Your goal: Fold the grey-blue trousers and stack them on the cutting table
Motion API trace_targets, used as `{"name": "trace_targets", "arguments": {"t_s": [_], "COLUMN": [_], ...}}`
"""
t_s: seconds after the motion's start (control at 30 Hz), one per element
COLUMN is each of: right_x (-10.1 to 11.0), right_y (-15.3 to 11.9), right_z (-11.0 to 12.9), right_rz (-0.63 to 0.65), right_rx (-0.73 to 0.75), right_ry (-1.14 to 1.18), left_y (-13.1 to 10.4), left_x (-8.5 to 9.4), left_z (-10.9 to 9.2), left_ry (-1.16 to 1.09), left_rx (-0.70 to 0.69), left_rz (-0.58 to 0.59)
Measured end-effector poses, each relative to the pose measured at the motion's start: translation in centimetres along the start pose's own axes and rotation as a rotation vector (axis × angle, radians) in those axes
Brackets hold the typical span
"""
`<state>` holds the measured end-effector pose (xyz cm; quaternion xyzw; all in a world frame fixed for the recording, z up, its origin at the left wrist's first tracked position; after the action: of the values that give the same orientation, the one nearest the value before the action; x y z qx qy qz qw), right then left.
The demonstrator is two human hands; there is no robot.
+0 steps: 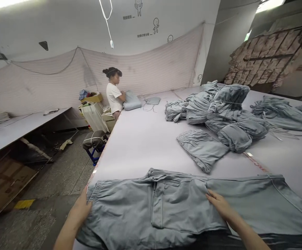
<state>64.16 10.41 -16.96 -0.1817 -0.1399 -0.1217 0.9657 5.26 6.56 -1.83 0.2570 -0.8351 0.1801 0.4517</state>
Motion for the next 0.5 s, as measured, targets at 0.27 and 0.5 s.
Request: {"name": "trace_targets", "arguments": {"t_s": [0.27, 0.5], "right_x": [0.7, -12.6], "right_y": [-0.8, -7.8], "right_z": [-1.8, 6.1], "right_rz": [-0.191, 0.157], "right_rx": [0.053, 0.67], "right_ry": [-0.598, -0.681], "left_y": [-6.9, -3.3], "left_x": [-16.8, -25.0], "left_z": [-11.2, -15.8], "left_ry": [-0.222, -0.338], "left_rx": [-0.471, -0.477], "left_rz": [0.481, 0.518]}}
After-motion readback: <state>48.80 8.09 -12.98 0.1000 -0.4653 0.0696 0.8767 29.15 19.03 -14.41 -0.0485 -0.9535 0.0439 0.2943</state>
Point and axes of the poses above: each hand's wrist, its own y-axis towards the middle knuckle, its own x-axis out of the back of the hand, z = x × y, the point moved 5 cm from there along y, towards the middle knuckle, and after that the axes turned 5 degrees about -z, right-handed, at the moved point
